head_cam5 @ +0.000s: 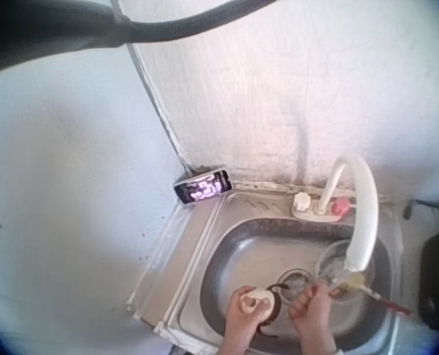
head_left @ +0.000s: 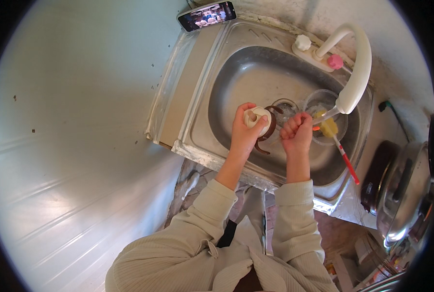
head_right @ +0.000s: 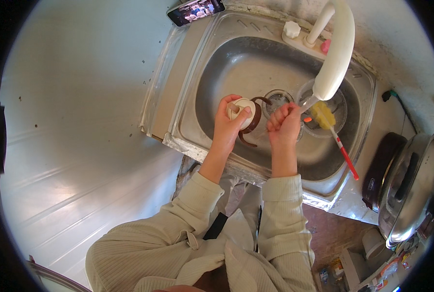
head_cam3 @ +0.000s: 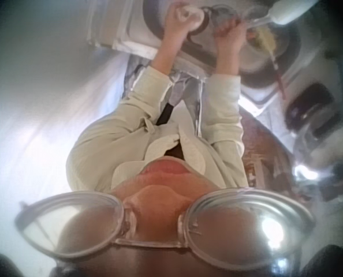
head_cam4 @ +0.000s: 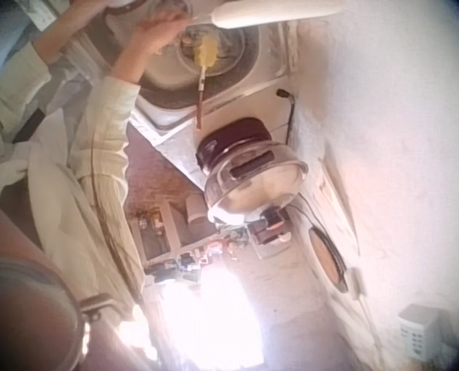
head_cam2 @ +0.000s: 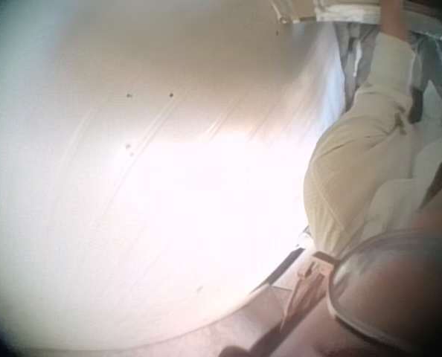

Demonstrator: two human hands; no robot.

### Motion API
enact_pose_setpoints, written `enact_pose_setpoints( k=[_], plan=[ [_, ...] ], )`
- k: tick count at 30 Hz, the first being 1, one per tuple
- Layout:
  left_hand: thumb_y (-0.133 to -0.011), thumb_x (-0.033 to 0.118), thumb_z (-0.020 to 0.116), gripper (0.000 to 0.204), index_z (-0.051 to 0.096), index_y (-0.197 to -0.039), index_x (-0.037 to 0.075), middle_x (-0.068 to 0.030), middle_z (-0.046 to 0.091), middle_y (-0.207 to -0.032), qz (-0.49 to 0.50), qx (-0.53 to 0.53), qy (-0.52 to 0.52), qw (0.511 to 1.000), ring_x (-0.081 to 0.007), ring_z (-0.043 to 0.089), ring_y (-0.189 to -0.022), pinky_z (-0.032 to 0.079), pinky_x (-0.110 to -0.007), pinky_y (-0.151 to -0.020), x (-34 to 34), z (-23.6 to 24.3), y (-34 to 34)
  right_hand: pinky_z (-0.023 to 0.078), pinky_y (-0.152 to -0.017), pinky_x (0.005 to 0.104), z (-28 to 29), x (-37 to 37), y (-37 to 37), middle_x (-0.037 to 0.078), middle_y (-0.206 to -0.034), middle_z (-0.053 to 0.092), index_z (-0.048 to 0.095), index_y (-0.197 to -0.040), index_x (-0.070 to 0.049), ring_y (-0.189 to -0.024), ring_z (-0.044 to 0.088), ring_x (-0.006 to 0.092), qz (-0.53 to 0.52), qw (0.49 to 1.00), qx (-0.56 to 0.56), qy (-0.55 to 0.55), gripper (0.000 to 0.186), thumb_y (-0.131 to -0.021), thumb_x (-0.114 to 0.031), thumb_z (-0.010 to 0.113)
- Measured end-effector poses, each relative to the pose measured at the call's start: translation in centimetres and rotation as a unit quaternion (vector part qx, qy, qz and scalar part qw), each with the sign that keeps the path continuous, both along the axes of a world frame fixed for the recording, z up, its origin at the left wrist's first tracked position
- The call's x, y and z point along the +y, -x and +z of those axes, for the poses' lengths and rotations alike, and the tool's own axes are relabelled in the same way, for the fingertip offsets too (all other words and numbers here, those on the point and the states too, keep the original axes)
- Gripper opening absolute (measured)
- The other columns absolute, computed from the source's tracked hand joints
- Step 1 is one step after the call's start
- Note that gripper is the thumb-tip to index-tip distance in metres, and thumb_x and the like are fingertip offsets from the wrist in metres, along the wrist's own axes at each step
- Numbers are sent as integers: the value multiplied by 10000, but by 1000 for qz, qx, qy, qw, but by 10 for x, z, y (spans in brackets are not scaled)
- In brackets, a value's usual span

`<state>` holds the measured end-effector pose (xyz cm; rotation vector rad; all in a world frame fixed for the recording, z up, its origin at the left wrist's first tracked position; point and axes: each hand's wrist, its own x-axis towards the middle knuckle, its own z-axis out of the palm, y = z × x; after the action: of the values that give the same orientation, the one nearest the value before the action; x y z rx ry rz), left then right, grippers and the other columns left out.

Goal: The person washes a small brown ceramic pot and a clear glass under running water in a kitchen sink. They use a yellow sponge to scrub the pot and glass, rinse them, and handle a wooden spoon inside the pot.

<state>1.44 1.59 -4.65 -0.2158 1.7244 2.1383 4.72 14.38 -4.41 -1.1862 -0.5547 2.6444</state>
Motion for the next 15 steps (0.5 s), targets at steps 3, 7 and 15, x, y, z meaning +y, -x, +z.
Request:
enact_pose_setpoints(
  k=[3,7,15],
  plan=[
    [-758,88,664,371,462,-1069,70,-57,551,-960,-4,-1,4,1000,-125,542,-872,474,-250,-727,1,-3,0,178,-407,252,-8,-1,-4,-52,-507,240,340,-631,-152,-429,207,93,2,999,2,35,303,-905,-280,361],
    [-758,85,661,366,464,-1066,69,-58,552,-961,-4,7,-17,1000,-125,541,-870,471,-254,-735,2,-2,2,228,-490,265,-6,-5,2,-41,-547,275,352,-642,-156,-470,232,104,-19,999,-7,26,337,-928,-335,360],
    [-761,91,660,364,466,-1068,70,-54,548,-964,-5,16,-12,1000,-124,537,-873,466,-253,-744,2,-3,3,236,-533,281,-30,-1,-11,-39,-573,291,372,-647,-153,-511,251,117,-12,985,158,61,349,-927,-359,395]
  ],
)
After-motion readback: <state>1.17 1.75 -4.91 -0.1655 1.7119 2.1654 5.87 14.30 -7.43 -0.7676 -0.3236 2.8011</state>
